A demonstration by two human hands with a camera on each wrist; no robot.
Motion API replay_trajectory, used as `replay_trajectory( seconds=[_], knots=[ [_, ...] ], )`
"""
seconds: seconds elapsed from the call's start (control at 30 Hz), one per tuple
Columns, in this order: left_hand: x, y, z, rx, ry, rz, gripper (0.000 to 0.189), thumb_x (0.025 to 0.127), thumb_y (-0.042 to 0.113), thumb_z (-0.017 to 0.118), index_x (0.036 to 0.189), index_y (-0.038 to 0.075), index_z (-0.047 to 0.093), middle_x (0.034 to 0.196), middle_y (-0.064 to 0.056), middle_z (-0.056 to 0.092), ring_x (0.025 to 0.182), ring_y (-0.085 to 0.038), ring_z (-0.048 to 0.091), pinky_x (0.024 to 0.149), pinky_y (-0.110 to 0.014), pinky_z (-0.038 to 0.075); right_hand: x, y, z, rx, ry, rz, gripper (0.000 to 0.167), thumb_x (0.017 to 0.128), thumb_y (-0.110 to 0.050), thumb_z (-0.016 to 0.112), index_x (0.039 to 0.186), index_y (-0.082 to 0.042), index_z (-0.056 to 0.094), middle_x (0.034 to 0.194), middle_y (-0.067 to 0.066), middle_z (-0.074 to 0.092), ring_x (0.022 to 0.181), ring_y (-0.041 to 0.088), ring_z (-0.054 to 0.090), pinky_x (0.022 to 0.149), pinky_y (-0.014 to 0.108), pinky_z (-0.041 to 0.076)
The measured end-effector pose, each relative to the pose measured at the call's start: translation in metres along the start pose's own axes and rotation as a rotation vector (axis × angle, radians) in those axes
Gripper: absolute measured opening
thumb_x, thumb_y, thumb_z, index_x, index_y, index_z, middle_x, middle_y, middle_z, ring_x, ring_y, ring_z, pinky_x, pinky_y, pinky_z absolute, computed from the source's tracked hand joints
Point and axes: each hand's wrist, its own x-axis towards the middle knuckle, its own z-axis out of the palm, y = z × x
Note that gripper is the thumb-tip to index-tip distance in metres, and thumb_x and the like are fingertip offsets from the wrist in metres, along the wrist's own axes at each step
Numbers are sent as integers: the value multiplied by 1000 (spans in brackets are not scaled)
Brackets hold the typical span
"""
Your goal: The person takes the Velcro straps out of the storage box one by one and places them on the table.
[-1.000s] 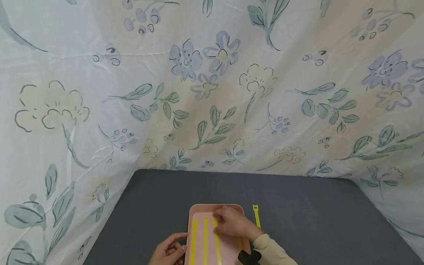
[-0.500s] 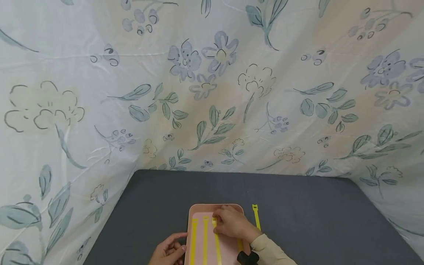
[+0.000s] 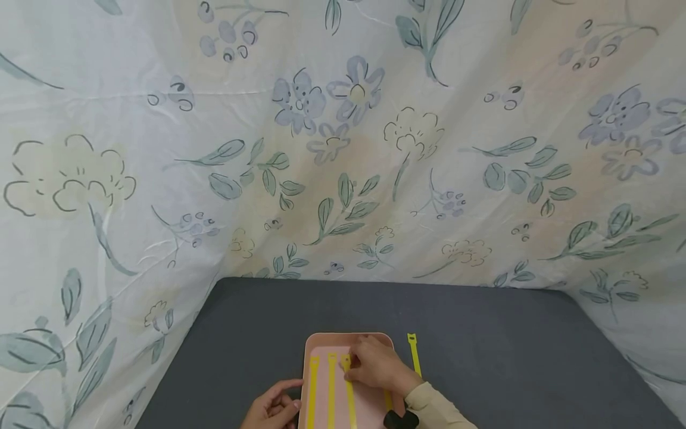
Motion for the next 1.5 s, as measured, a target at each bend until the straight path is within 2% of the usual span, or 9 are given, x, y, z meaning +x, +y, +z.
replay_trajectory(
  seconds=[0.2, 0.3, 0.47, 0.6, 0.7, 1.0, 1.13, 1.37, 1.5],
  knots=[
    [0, 2, 1, 14, 8, 6, 53, 95, 17, 68, 139, -9, 53, 75, 1, 63, 58, -5, 60, 60, -22, 53, 0, 0, 2, 22, 29, -19, 18, 85, -27, 82, 73, -23, 70, 65, -15, 55, 60, 0, 44, 65, 21, 38],
    [-1, 3, 1, 18, 10, 10, 53, 96, 17, 67, 139, -9, 53, 74, 2, 62, 58, -5, 59, 60, -22, 53, 1, 1, 3, 76, 36, -27, 17, 87, -24, 80, 73, -20, 71, 63, -16, 53, 57, -1, 41, 60, 19, 36],
    [-1, 3, 0, 9, 7, 11, 54, 96, 17, 67, 139, -10, 52, 75, 3, 63, 59, -4, 60, 62, -23, 54, 2, 1, 2, 240, 51, -5, 16, 91, -18, 75, 76, -17, 71, 64, -13, 56, 53, 0, 41, 55, 19, 35],
    [0, 2, 0, 3, 7, 10, 54, 95, 17, 68, 139, -10, 52, 75, 2, 63, 59, -5, 60, 63, -23, 55, 1, 1, -2, 407, 43, 61, 7, 92, -18, 73, 87, -13, 71, 79, -7, 66, 67, 4, 55, 62, 23, 45],
    [0, 2, 0, 3, 9, 8, 54, 95, 17, 68, 139, -10, 52, 76, 1, 63, 59, -5, 60, 62, -23, 55, 0, 1, -5, 526, 18, 121, 9, 94, -20, 72, 93, -10, 70, 86, -2, 69, 75, 13, 61, 65, 28, 47],
    [0, 1, 0, 14, 3, 14, 54, 96, 18, 67, 140, -9, 52, 76, 1, 63, 60, -5, 60, 62, -23, 55, -2, 5, -15, 722, 56, 193, 19, 96, -24, 71, 102, -6, 74, 86, 3, 74, 76, 23, 69, 63, 33, 51],
    [0, 1, -1, 14, 8, 13, 53, 96, 18, 67, 139, -9, 52, 76, 0, 64, 60, -5, 60, 62, -24, 55, -3, 6, -18, 765, 86, 222, 22, 95, -25, 71, 102, -5, 74, 87, 4, 75, 77, 23, 69, 64, 34, 52],
    [0, 1, 0, 19, 20, 10, 53, 96, 19, 68, 138, -9, 54, 78, -3, 65, 60, -7, 61, 62, -25, 55, -6, 6, -26, 795, 122, 220, 24, 96, -24, 70, 105, -2, 73, 89, 12, 74, 74, 17, 62, 62, 32, 50],
    [1, 0, 0, 21, 24, 11, 53, 95, 18, 68, 138, -9, 54, 78, -3, 65, 60, -7, 61, 62, -25, 55, -7, 8, -33, 810, 123, 238, 24, 97, -26, 69, 107, -4, 72, 89, 7, 73, 77, 19, 61, 64, 33, 48]
  ],
)
